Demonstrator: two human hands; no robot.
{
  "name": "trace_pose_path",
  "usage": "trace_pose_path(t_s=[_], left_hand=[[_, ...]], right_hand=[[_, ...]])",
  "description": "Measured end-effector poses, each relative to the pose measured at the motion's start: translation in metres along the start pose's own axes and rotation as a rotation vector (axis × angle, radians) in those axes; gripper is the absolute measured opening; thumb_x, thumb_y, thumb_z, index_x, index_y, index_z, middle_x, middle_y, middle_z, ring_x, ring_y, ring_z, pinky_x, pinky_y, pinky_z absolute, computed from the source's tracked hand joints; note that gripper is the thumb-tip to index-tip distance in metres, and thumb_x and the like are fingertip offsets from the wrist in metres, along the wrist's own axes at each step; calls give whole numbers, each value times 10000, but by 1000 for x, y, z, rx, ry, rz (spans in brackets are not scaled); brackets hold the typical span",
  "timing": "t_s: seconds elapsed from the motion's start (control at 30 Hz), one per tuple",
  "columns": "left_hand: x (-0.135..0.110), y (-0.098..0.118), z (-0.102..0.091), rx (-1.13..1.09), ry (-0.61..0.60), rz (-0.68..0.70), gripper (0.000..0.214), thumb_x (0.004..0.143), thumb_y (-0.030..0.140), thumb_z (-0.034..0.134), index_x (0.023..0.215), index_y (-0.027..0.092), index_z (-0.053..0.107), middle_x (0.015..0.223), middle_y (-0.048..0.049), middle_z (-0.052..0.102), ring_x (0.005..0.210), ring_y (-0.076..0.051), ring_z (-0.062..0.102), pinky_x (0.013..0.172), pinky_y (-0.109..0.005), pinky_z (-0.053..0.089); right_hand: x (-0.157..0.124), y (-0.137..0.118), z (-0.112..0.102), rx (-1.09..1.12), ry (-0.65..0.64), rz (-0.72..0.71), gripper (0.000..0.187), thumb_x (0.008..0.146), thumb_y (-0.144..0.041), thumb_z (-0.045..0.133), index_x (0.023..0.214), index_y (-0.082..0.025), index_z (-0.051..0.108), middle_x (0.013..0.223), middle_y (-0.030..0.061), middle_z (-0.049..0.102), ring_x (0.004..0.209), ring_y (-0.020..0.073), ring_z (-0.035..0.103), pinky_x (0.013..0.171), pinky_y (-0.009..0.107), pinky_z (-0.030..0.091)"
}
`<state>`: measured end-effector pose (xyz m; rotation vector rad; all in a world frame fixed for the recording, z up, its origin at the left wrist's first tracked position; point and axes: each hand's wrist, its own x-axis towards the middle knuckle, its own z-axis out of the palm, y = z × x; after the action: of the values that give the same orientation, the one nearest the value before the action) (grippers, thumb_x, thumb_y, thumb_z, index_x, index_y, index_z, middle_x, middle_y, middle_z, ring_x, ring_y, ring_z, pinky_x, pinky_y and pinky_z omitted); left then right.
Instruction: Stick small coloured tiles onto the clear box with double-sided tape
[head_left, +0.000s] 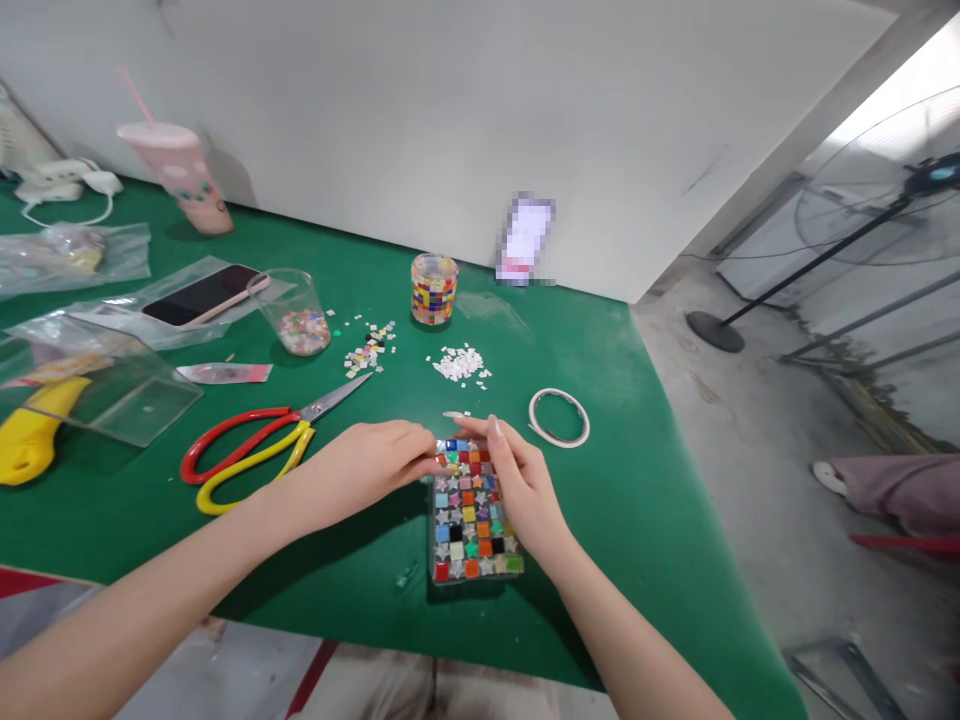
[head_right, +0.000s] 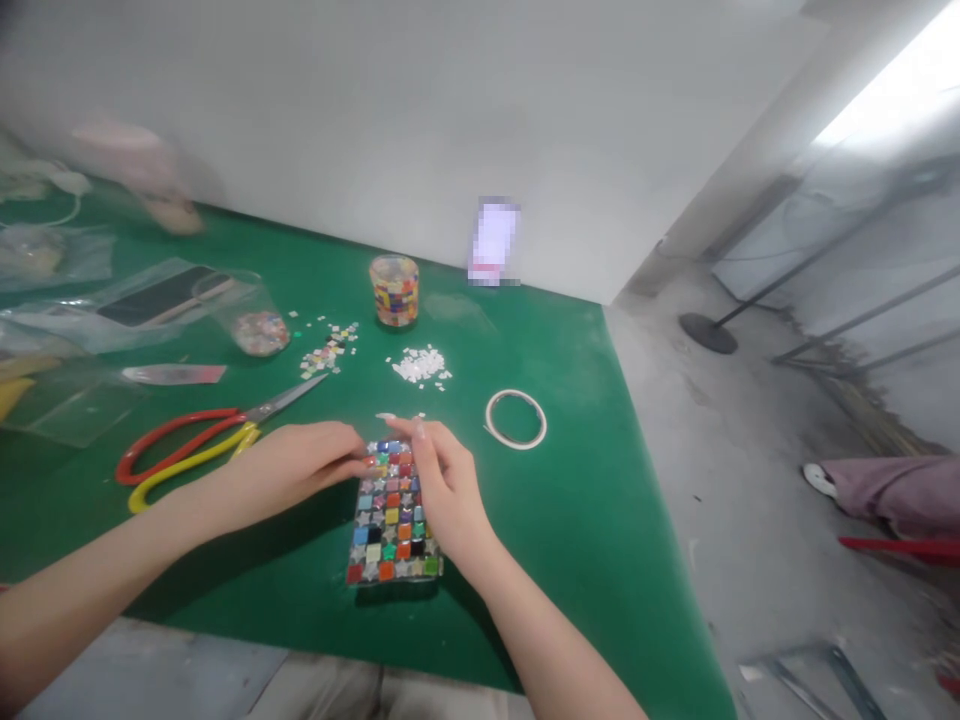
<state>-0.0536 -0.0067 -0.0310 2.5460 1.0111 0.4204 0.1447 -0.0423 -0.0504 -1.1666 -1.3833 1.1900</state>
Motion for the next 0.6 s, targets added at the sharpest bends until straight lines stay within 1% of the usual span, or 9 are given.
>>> trace_pose_path(t_s=[0.2,0.27,0.33,0.47,0.53,0.6], left_hand=[[6,0,-15,-218,-126,-84,333,967,412,463,747,197,589,694,12,619,628,-140,564,600,-229,384],[10,-1,-20,-258,-137,-113,290,930,404,524,738,201,604,668,23,604,606,-133,539,584,-226,367],[14,-2,-23,-286,-138,-136,288,884,423,583,701,201,599,614,37,550,565,-122,483,554,-225,337],[19,-2,-26,-381,-188,-210,342,848,441,605,624,193,532,543,57,410,510,-102,350,497,-219,266],[19,-1,-26,-443,-212,-262,328,831,432,618,635,192,513,545,62,402,514,-99,338,489,-214,262],[17,0,-25,-481,-209,-296,317,827,435,613,655,191,507,569,60,420,530,-99,354,493,-211,277]], right_hand=[[1,2,-2,-18,-8,-10,385,988,-447,403,1098,-261,722,984,28,719,952,195,651,886,337,480],[1,3,-2,-24,-8,-14,386,984,-454,407,1108,-262,718,987,27,721,954,198,653,881,336,482],[2,3,-2,-33,-12,-21,396,981,-465,406,1108,-258,719,983,27,721,955,200,652,875,335,483],[2,0,-2,-36,-5,-29,414,977,-478,405,1095,-245,726,967,26,724,954,200,648,886,338,477],[2,0,-2,-31,3,-27,402,975,-473,416,1092,-246,726,976,24,722,960,197,644,900,339,469],[2,2,-1,-19,5,-19,395,975,-467,417,1098,-248,722,977,25,719,949,192,643,895,338,470]])
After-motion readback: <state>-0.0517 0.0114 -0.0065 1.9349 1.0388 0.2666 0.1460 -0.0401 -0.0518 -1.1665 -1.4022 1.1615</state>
